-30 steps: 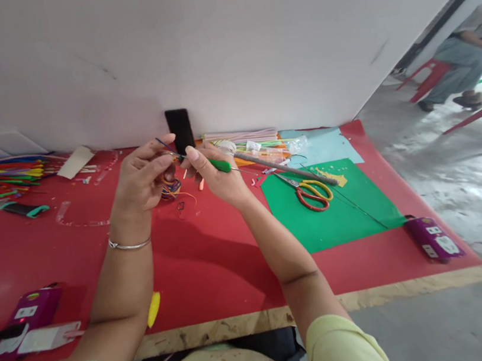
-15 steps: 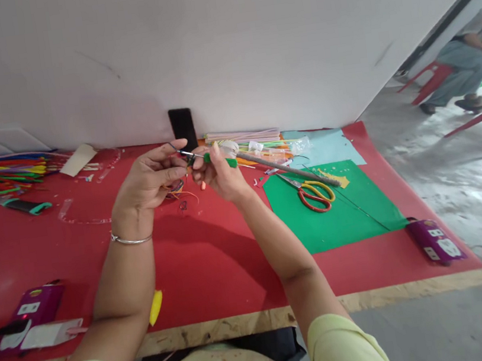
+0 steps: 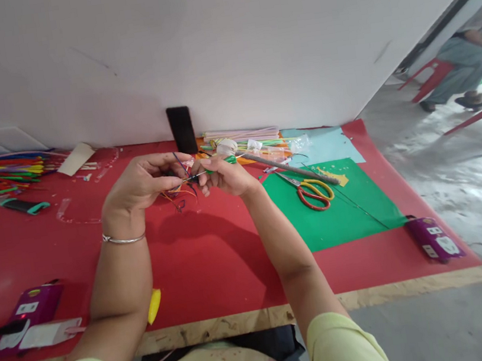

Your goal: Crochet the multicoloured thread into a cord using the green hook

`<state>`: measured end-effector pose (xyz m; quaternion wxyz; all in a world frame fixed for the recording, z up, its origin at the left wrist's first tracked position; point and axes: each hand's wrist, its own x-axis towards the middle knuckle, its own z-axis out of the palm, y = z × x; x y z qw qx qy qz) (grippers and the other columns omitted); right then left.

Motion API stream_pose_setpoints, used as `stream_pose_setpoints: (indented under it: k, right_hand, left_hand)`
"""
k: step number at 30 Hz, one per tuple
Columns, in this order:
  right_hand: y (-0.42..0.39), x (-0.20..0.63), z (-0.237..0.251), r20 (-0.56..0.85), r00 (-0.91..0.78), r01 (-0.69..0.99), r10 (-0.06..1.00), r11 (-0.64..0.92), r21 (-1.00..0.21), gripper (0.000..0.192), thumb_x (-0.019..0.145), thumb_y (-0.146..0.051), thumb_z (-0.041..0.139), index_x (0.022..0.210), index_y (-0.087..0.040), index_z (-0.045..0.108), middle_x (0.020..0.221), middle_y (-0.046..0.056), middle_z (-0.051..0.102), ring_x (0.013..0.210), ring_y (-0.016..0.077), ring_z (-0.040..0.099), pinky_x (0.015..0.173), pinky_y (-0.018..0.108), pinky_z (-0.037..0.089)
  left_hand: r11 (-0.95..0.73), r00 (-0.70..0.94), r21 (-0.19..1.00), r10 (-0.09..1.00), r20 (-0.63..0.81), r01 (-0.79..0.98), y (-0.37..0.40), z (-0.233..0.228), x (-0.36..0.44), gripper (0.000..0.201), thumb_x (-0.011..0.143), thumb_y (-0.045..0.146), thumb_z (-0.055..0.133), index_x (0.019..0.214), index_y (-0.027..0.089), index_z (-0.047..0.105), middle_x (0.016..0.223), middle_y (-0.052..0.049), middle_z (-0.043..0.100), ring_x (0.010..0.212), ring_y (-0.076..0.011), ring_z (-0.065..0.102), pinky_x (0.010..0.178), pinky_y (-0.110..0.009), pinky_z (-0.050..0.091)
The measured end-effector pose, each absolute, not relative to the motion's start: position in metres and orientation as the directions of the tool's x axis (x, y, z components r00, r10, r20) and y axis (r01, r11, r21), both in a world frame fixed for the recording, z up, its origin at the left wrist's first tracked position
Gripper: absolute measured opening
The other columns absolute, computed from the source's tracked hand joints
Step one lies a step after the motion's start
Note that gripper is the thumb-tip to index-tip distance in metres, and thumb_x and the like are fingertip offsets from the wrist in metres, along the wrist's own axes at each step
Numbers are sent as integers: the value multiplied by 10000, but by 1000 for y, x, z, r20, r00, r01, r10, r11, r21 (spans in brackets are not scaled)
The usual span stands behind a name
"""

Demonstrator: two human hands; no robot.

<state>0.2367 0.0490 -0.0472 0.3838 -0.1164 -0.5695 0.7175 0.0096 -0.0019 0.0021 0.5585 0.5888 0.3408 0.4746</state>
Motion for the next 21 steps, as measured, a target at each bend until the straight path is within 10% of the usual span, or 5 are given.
stream_pose_setpoints:
  k: [12,17,21]
  right_hand:
    - [23,258,-15,372,-552,-127,746,365,-922,590,1042,-716,755,851,-159,787,832,69,793,702,183,786,686,314,691]
    - [12,245,-10,706,-419,158,572,811,-563,553,1203,-569,543,855,-210,778,993,112,783,948,224,768,944,410,657]
    - [10,227,-27,779,-352,371,519,841,-393,383,1186,-535,602,1049,-227,785,1234,159,760,1170,288,743,1100,471,624]
  left_hand:
    - [-189,238,980,951,200,-68,-5,3,8,465,685,187,1015,1138,207,915,863,-46,818,749,-154,737,658,-253,570]
    - [-201,108,964,969,221,-172,2,-2,14,454,660,177,1019,1103,241,939,838,-38,818,645,-107,616,520,-231,398]
    - [-59,156,913,979,133,-405,10,-5,22,440,643,223,1035,1062,311,936,759,29,779,521,-32,368,478,-233,218]
